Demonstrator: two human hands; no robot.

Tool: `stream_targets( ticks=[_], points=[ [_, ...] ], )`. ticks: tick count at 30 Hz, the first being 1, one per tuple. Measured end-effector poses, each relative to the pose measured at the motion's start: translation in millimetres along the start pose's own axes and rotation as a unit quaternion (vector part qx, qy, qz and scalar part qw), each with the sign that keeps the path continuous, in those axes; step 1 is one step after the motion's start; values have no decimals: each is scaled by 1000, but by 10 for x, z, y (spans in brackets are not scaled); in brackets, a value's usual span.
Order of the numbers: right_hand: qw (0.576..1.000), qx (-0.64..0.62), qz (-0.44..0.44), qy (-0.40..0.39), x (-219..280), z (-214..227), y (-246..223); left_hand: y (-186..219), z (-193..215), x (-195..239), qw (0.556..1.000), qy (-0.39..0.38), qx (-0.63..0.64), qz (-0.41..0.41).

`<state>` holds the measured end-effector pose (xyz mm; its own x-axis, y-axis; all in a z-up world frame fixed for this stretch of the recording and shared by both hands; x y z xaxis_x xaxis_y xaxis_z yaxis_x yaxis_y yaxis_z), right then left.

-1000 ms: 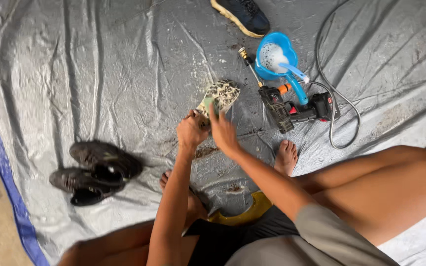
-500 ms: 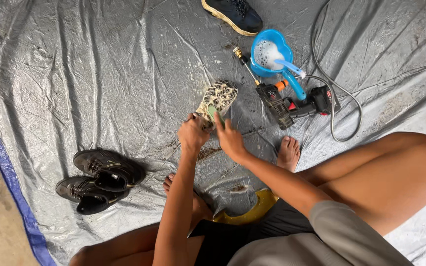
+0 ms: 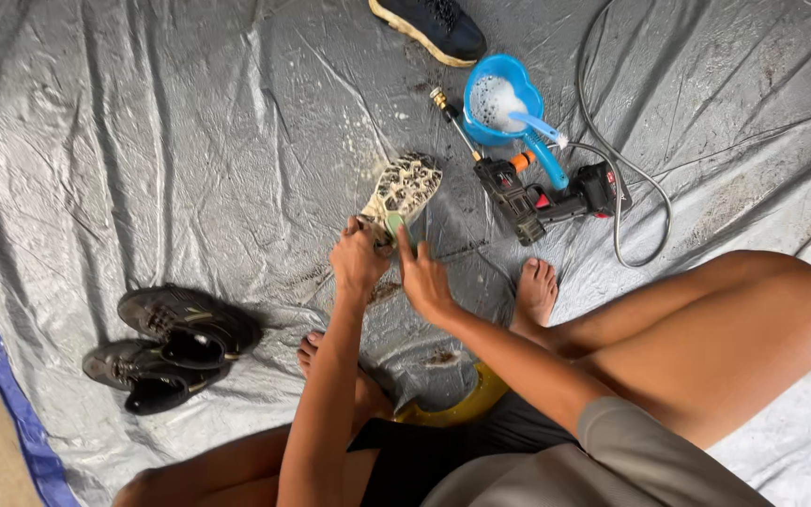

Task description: The person scrubs the sole of a sneaker with a brush and soapy water. They repeatedly dip the brush into a bucket and scrub the bottom of the shoe while sitting on a tarp.

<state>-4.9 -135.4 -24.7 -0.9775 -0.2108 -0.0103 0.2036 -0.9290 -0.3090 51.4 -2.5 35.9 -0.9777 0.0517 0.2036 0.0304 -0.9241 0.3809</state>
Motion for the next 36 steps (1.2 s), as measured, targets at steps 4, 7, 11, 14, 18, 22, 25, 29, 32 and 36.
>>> stream_targets(
  ticks=[4, 7, 11, 14, 18, 22, 25, 29, 32, 36],
  points=[
    [1000, -5, 1, 12, -733, 154, 39, -111, -191, 15, 1000, 10, 14, -7],
    [999, -7, -50, 20, -847, 329, -92, -163, -304, -104, 1000, 20, 12, 10],
    [989, -88, -108, -49, -256, 111, -114, -180, -356, -77, 1000, -3, -19, 20],
    [994, -27, -94, -44, -512, -139, 295, -107, -305, -28, 1000, -1, -12, 17],
    [987, -53, -152, 19, -832, 490, 57, -170, -373, -60, 1000, 15, 11, 9],
    [985, -117, -118, -55, -186, 272, -219, -269, -529, -97, 1000, 26, 7, 11],
    [997, -43, -41, -53, -333, 288, -48, -213, -469, -48, 1000, 17, -4, -4],
    [933, -253, -257, -2, -753, 183, 248, -164, -279, 9, 999, 26, 22, -2],
    [963, -208, -170, -38, -438, 162, -50, -192, -277, -64, 998, 38, 42, -12],
    [997, -32, 18, -66, -326, 353, -19, -150, -315, -68, 997, 58, -19, -51]
  ],
)
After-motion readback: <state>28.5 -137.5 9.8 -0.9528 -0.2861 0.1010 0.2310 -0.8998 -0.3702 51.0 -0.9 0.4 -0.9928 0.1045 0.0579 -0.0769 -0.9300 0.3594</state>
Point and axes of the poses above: each hand's wrist, its own x-axis away from the middle knuckle, its own z-axis out of the back of the hand, y = z × x, the point moved 5 cm from there along -x, towards the middle knuckle
